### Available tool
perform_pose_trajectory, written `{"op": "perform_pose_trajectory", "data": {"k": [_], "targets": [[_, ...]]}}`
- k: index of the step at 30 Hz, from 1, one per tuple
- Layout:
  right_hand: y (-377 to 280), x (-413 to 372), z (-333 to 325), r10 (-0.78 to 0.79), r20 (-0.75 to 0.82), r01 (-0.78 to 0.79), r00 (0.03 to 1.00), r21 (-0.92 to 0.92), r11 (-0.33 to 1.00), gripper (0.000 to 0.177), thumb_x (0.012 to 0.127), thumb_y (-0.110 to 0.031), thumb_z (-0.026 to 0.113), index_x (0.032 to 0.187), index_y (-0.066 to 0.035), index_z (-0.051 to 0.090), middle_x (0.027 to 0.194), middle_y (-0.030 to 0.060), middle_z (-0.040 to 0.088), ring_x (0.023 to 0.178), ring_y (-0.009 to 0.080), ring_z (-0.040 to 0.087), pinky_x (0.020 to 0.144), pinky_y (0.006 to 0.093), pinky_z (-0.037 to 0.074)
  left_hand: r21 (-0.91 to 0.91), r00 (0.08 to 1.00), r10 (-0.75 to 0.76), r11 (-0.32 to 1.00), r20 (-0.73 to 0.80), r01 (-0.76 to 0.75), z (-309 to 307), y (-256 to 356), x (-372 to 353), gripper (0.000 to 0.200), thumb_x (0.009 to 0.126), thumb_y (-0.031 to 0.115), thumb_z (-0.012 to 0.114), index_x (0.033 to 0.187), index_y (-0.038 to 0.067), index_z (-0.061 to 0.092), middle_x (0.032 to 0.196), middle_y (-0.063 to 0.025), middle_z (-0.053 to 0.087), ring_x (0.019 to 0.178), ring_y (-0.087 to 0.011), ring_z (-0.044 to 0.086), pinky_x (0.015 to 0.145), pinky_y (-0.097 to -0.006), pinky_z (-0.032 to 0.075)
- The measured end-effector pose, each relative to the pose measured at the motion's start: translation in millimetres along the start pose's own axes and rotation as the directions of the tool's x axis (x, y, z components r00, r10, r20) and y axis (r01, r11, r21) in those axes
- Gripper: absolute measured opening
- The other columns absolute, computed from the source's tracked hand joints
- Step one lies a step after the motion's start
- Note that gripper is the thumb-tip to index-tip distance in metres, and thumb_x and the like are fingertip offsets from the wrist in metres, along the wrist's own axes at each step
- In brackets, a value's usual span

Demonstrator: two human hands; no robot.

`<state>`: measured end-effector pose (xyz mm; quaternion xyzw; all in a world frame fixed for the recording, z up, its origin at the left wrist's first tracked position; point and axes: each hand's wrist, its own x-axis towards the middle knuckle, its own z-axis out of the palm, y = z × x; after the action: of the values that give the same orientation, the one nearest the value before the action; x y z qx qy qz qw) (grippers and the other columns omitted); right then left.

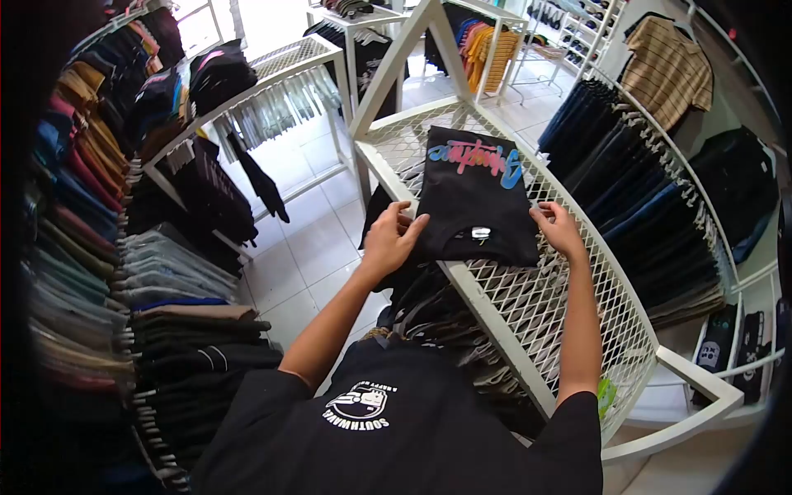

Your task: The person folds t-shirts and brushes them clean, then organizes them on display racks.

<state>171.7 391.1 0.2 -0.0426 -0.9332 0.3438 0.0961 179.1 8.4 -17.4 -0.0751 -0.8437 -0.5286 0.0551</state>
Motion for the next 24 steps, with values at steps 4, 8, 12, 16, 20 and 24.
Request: {"op": "perform_pose_trajectory", "data": {"k": [4, 8, 12, 16, 20, 24], "targets": [[-31, 2, 24, 0.101, -0.104, -0.127, 0.989, -0.292, 0.948, 0.056, 0.091, -0.051, 0.069, 0.116, -0.001, 0.071, 0.109, 0.0216, 0.069, 0.104, 0.0374, 0.067, 0.093, 0.0464, 0.051, -0.047, 0.994, -0.105, 0.993, -0.026, 0.104, 16, -2, -5, 0.065, 0.09, 0.043, 0.078, 0.13, -0.001, 0.053, 0.087, -0.0115, 0.067, 0.079, -0.0191, 0.066, 0.073, -0.033, 0.054], [-45, -8, 44, -0.003, -0.269, -0.115, 0.963, -0.426, 0.898, 0.046, 0.092, -0.044, 0.069, 0.112, -0.003, 0.072, 0.106, 0.0202, 0.071, 0.104, 0.0385, 0.067, 0.092, 0.0481, 0.052, -0.149, 0.986, -0.161, 0.977, -0.036, 0.154, 22, -2, -10, 0.063, 0.087, 0.038, 0.083, 0.125, -0.002, 0.053, 0.087, -0.0071, 0.064, 0.078, -0.0151, 0.063, 0.069, -0.0306, 0.052], [-50, -4, 43, 0.049, -0.255, -0.135, 0.966, -0.333, 0.933, 0.037, 0.092, -0.036, 0.07, 0.109, -0.003, 0.07, 0.11, 0.0192, 0.072, 0.104, 0.0398, 0.068, 0.089, 0.0499, 0.053, -0.375, 0.958, -0.254, 0.882, 0.13, 0.285, 18, -3, -7, 0.067, 0.084, 0.033, 0.086, 0.129, -0.001, 0.05, 0.097, -0.0065, 0.065, 0.083, -0.0125, 0.063, 0.066, -0.0274, 0.051], [-41, -1, 42, 0.01, -0.275, -0.092, 0.961, -0.285, 0.954, 0.038, 0.09, -0.039, 0.071, 0.102, -0.003, 0.071, 0.099, 0.0211, 0.074, 0.095, 0.0412, 0.07, 0.086, 0.0502, 0.053, -0.56, 0.917, -0.252, 0.731, 0.31, 0.39, 4, -3, 7, 0.067, 0.082, 0.028, 0.088, 0.13, 0.001, 0.05, 0.101, -0.0056, 0.065, 0.082, -0.0123, 0.063, 0.065, -0.0263, 0.051], [-71, -16, 26, 0.079, 0.217, -0.014, 0.973, -0.286, 0.958, 0.056, 0.087, -0.056, 0.067, 0.078, -0.002, 0.075, 0.076, 0.0202, 0.072, 0.079, 0.0399, 0.072, 0.079, 0.0478, 0.055, -0.667, 0.954, -0.3, 0.709, 0.008, 0.228, -17, -35, 55, 0.072, 0.083, 0.027, 0.087, 0.137, 0.003, 0.046, 0.105, -0.0075, 0.064, 0.089, -0.0145, 0.063, 0.066, -0.0285, 0.051], [-111, -13, 11, 0.127, 0.193, -0.073, 0.973, -0.265, 0.962, 0.055, 0.089, -0.056, 0.066, 0.079, -0.003, 0.075, 0.075, 0.0197, 0.072, 0.078, 0.0394, 0.072, 0.077, 0.0464, 0.055, -0.711, 0.911, -0.398, 0.611, 0.104, 0.348, -24, -27, 48, 0.076, 0.085, 0.033, 0.085, 0.139, 0.003, 0.042, 0.115, -0.0099, 0.062, 0.099, -0.0178, 0.065, 0.076, -0.0351, 0.055]]}}
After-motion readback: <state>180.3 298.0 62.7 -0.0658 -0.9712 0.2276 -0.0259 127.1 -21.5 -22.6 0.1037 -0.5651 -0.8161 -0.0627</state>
